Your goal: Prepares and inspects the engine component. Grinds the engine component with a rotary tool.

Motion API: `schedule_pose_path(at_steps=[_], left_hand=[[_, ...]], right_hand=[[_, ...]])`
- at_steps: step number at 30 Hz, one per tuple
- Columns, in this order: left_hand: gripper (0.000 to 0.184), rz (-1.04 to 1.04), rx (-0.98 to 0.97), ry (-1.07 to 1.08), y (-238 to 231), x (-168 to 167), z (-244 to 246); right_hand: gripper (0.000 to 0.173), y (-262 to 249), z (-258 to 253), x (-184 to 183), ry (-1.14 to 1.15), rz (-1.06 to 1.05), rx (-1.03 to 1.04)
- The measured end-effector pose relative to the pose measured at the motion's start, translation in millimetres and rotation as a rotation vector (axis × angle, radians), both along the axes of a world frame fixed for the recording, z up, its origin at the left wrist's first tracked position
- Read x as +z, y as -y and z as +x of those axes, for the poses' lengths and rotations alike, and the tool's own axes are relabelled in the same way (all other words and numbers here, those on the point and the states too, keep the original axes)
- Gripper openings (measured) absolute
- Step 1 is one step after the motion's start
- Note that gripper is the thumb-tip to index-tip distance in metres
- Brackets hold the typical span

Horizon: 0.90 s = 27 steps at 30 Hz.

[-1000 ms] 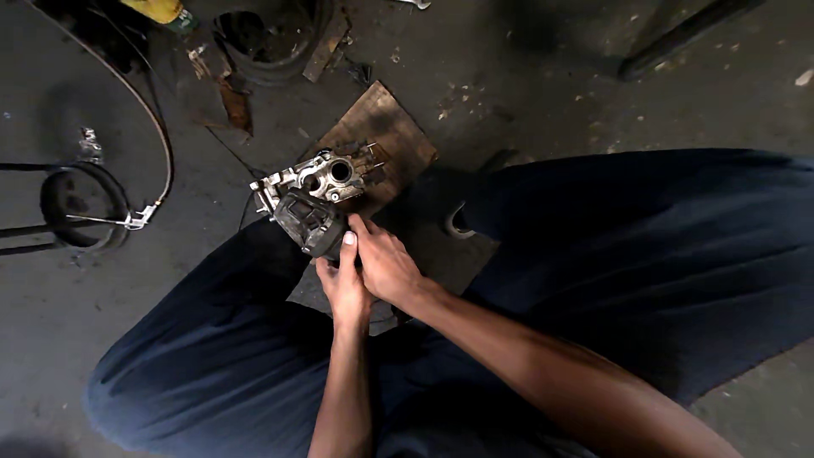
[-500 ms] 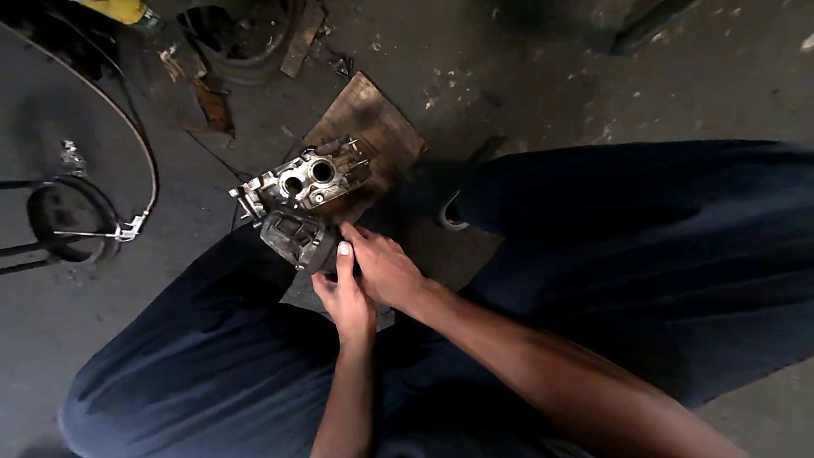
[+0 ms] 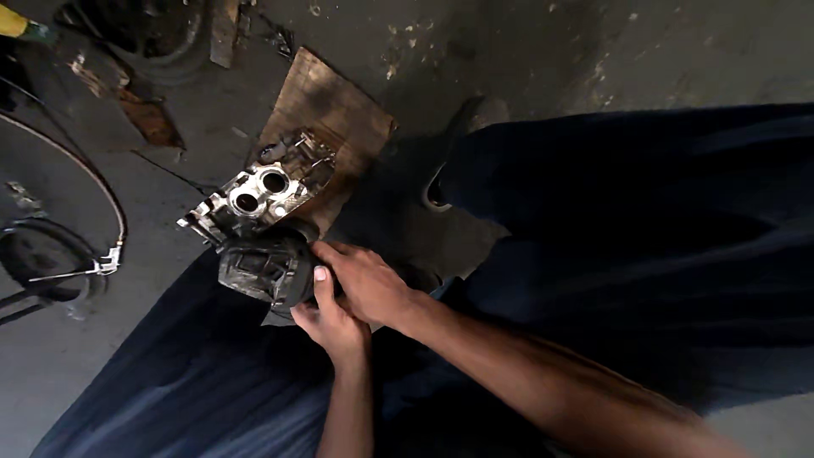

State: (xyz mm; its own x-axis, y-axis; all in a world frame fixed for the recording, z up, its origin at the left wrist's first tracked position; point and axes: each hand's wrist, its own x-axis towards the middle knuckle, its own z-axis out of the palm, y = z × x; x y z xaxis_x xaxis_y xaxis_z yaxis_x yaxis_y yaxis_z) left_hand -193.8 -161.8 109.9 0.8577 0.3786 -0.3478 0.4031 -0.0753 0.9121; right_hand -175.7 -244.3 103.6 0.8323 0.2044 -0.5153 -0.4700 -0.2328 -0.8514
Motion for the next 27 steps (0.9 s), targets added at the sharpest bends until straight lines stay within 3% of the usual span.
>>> schedule_pose_path(at_steps=[4,9,16,27], left_hand=[[0.052,0.006,-0.066,-0.024,-2,-6,7],[0.066,0.057,-0.181,-0.071,-10,-14,19],[0.06,-0.016,-0.154,-0.018,-19,-20,25],[0.06,0.074,-0.204,-0.039,-34,-31,26]], right_hand=[[0.045,2,4,-8,-0.081,0.066,-0.063],[0.065,-11,-2,-38,-0.089,0.138,-0.206],[0.067,-21,2,-46,-0.065,0.204,-0.255],[0.057,-36,0,-43,-0.014,0.308,-0.389]])
